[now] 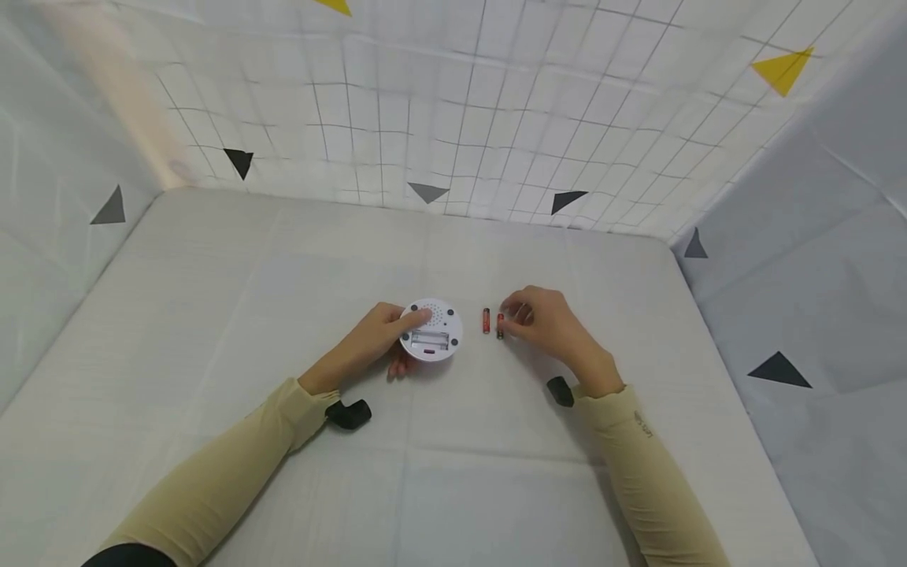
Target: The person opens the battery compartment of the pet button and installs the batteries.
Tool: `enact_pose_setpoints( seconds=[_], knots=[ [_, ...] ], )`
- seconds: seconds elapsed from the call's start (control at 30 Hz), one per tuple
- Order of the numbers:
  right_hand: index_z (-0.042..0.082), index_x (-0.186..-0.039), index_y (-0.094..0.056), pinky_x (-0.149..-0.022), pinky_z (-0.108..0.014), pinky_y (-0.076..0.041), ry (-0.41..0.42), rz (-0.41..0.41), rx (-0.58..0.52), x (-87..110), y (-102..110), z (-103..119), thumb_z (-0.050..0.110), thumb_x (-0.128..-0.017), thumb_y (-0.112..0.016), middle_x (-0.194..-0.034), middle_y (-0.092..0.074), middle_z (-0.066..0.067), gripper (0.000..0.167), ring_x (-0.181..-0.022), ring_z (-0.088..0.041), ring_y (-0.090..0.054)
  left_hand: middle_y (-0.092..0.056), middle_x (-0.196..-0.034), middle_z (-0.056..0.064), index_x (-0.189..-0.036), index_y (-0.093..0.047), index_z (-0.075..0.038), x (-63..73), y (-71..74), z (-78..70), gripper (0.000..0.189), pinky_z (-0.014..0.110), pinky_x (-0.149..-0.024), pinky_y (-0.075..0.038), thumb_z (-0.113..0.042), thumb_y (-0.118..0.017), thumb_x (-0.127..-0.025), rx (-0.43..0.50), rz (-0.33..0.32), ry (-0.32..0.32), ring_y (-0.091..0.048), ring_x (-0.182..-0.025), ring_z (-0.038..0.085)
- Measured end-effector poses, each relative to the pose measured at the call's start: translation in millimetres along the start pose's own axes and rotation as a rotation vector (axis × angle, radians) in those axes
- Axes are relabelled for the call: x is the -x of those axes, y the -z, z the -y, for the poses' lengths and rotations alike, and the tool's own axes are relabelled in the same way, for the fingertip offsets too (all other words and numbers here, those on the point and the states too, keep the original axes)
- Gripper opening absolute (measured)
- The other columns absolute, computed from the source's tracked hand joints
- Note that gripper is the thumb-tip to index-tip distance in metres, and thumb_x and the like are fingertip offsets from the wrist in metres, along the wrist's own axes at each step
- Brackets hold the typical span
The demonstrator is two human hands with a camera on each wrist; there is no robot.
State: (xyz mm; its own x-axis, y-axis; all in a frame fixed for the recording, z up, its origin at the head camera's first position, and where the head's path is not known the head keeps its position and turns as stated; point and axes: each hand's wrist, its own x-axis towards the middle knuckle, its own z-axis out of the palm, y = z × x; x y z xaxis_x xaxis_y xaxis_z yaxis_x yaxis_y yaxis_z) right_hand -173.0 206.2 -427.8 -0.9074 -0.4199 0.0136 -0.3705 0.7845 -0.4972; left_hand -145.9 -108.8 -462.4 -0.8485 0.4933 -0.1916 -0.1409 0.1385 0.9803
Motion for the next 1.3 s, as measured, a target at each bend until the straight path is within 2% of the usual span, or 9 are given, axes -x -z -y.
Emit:
enact_pose_setpoints(
  seconds=[0.33,0.6,0.87,1.07,1.2,1.3],
  knots=[
    [0.004,-0.108,-0.076,-0.079,-0.04,-0.06,0.051,-0.018,-0.028,-0.1,-5.2,6.8,0.009,-0.092,-0.08,-0.101,-0.074,-0.01,0.017,-0.089,-0.024,-0.07,-0.069,-0.064,0.015,-0.097,-0.071,0.0,1.1,-0.5,2.0,0.051,0.029,-0.045,-0.052,-0.048,-0.059,-0.107,-0.018,-0.011,0.013,-0.059,-0.044,0.019],
    [0.005,-0.104,-0.075,-0.079,-0.037,-0.058,0.018,-0.02,-0.016,-1.0,-8.1,10.0,0.01,-0.09,-0.083,-0.096,-0.074,-0.006,0.017,-0.087,-0.021,-0.068,-0.069,-0.063,0.015,-0.098,-0.071,0.001,4.1,-1.0,1.2,0.049,0.029,-0.044,-0.051,-0.047,-0.059,-0.107,-0.013,-0.013,0.01,-0.058,-0.043,0.018],
    [0.007,-0.106,-0.074,-0.081,-0.038,-0.057,-0.025,-0.004,-0.003,1.6,-6.9,9.8,0.007,-0.091,-0.08,-0.097,-0.075,-0.004,0.016,-0.089,-0.02,-0.068,-0.069,-0.062,0.014,-0.097,-0.071,0.0,4.3,-2.3,0.8,0.05,0.028,-0.044,-0.051,-0.047,-0.06,-0.106,-0.016,-0.01,-0.002,-0.057,-0.043,0.018],
    [0.007,-0.102,-0.074,-0.076,-0.036,-0.056,-0.014,-0.08,0.025,5.1,1.3,11.2,0.004,-0.088,-0.077,-0.093,-0.075,-0.004,0.015,-0.085,-0.02,-0.069,-0.069,-0.063,0.015,-0.097,-0.072,0.0,3.5,-3.0,-0.5,0.049,0.028,-0.044,-0.051,-0.046,-0.06,-0.107,-0.024,-0.013,-0.005,-0.058,-0.043,0.018],
    [0.009,-0.096,-0.073,-0.074,-0.036,-0.055,0.05,-0.171,0.013,7.3,7.8,15.4,0.003,-0.087,-0.076,-0.086,-0.074,-0.002,0.012,-0.081,-0.02,-0.07,-0.069,-0.062,0.014,-0.096,-0.071,0.001,2.2,-2.6,-0.2,0.048,0.028,-0.044,-0.051,-0.045,-0.059,-0.107,-0.037,-0.021,-0.002,-0.058,-0.043,0.018],
    [0.01,-0.094,-0.071,-0.074,-0.038,-0.059,0.099,-0.228,-0.007,8.7,11.1,20.9,0.003,-0.087,-0.075,-0.085,-0.073,-0.001,0.011,-0.08,-0.02,-0.071,-0.068,-0.062,0.013,-0.096,-0.071,0.001,1.4,-2.5,0.5,0.048,0.028,-0.044,-0.051,-0.044,-0.059,-0.107,-0.031,-0.026,-0.001,-0.058,-0.042,0.018]
  ],
)
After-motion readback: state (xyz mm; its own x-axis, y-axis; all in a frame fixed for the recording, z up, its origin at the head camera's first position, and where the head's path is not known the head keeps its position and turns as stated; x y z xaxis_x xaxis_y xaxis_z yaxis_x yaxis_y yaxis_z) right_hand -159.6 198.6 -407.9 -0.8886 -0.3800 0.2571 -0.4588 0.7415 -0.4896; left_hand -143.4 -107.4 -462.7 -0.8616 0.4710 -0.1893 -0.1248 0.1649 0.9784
